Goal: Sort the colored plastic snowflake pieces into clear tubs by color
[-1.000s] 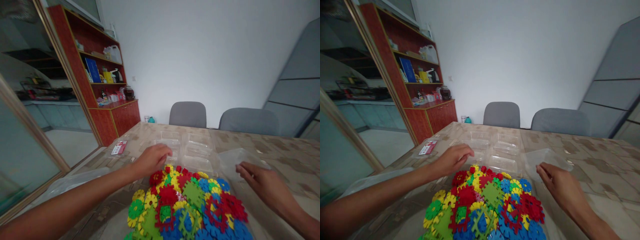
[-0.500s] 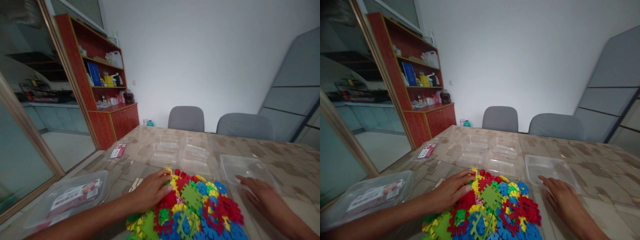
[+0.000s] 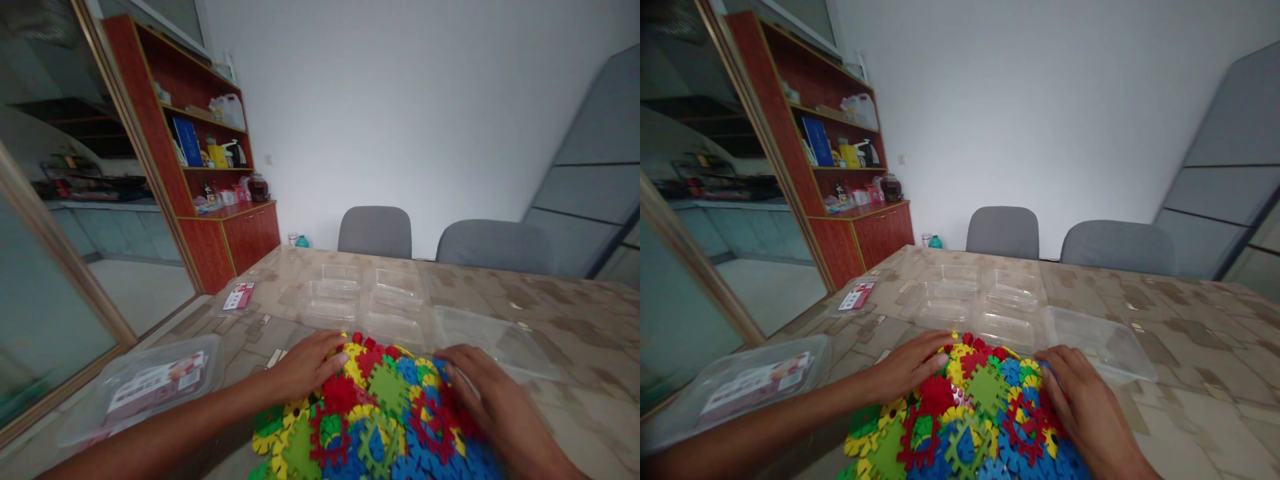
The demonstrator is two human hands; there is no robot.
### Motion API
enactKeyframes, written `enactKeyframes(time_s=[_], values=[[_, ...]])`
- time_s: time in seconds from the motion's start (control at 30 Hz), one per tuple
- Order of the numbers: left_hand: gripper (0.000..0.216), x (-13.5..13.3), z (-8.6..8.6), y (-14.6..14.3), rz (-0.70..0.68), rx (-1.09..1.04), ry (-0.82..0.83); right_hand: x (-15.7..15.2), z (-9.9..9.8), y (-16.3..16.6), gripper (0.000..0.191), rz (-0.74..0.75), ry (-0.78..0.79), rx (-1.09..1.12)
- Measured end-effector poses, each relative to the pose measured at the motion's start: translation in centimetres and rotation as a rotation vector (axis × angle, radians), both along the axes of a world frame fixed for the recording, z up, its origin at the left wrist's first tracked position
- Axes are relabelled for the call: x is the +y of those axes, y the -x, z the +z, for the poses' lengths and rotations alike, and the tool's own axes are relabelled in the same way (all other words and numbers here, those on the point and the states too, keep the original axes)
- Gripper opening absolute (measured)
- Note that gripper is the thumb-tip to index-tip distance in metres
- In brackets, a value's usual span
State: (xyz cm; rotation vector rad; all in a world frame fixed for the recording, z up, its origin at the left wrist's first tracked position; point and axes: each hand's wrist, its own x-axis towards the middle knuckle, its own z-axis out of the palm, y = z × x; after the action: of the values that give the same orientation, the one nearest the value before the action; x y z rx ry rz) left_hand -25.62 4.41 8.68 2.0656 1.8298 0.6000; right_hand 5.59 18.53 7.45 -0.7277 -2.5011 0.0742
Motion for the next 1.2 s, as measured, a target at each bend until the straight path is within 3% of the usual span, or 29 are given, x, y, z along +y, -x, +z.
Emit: enactKeyframes(time_s=[0.13,0.43,0.53,0.67,0.83,0.97,1.07,1.13,1.2], values=[[0.056,0.6,-0.8,-0.2,-0.037,-0.063,0.036,-1.6,-2.3,1.5,0.042,-0.057,0.102,0.022],[0.056,-2.4,-0.2,-2.3,-0.183,-0.135,0.003,-4.1,-5.2,-0.2,0.041,0.074,0.122,0.093],[0.042,-1.0,-0.4,-2.4,-0.122,-0.147,-0.099,-3.3,-4.2,0.4,0.045,0.019,0.252,0.105],[0.04,1.8,-0.5,-2.5,0.002,-0.056,-0.14,-2.2,-1.9,3.1,0.057,0.033,0.488,0.037],[0.045,1.7,-0.3,-2.7,-0.072,-0.043,-0.047,-3.9,-0.3,4.2,0.062,0.137,0.588,-0.059],[0.04,0.6,0.3,-2.7,-0.164,-0.096,-0.062,-2.2,1.4,2.0,0.048,0.109,0.453,0.048],[0.03,0.9,1.4,-2.1,-0.078,-0.071,-0.215,2.4,2.1,-0.1,0.048,-0.082,0.126,0.157],[0.028,1.8,2.4,-1.1,-0.011,0.012,-0.319,5.5,1.9,-1.3,0.051,-0.223,-0.079,0.077],[0.031,3.2,3.4,0.2,0.077,0.14,-0.362,7.4,1.0,-2.1,0.053,-0.304,-0.137,-0.012]])
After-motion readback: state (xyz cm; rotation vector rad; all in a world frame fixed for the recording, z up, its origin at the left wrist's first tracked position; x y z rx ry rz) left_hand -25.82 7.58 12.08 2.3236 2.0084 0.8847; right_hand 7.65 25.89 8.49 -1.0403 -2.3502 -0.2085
